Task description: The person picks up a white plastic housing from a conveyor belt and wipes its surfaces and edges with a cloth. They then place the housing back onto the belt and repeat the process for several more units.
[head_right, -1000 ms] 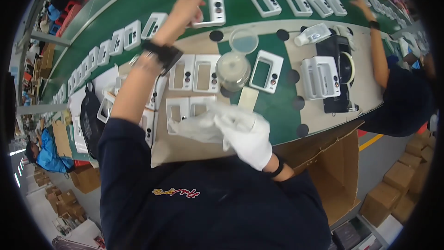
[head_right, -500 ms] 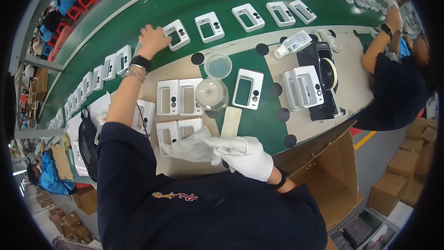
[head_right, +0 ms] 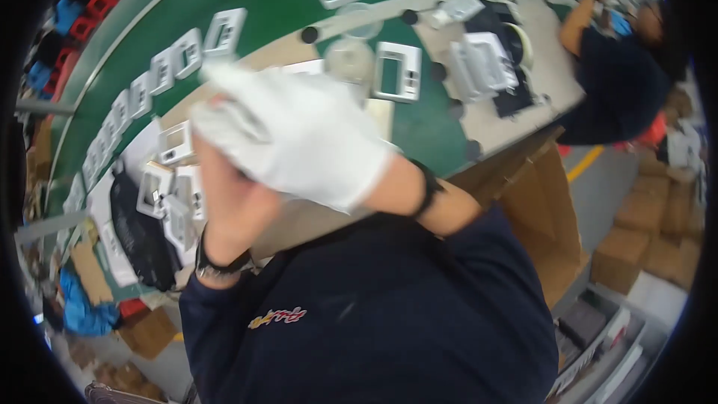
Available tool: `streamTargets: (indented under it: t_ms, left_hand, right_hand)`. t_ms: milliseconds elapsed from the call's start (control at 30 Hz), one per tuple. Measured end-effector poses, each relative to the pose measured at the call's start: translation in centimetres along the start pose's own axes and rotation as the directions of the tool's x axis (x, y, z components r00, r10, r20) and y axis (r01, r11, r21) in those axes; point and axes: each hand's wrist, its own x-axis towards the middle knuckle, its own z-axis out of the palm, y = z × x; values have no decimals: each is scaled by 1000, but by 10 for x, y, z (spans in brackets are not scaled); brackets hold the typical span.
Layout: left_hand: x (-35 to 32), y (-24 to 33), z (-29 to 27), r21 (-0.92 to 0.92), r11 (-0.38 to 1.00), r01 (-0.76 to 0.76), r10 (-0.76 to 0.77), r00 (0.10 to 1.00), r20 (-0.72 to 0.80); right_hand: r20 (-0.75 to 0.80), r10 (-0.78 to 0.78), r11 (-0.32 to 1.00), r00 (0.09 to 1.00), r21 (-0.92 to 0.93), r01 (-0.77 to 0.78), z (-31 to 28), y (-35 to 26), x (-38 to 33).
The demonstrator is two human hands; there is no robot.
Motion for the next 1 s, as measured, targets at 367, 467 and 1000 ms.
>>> streamTargets:
  t_ms: [367,467,1000]
  left_hand:
    - [-54,-16,-19,-550,823,142,-443,766,-465]
    - [-59,-28,-7,-490,828,273,-536,643,-547]
    - [-65,22,-31,175,942,287,-294,956,10]
  right_hand:
    - [-265,185,872,946,489,-33,59,-60,-62]
    - [-505,379,863,775,496,-98,75,-68,-64]
    - [276,-73,991,958,126,39,3,-33,-38]
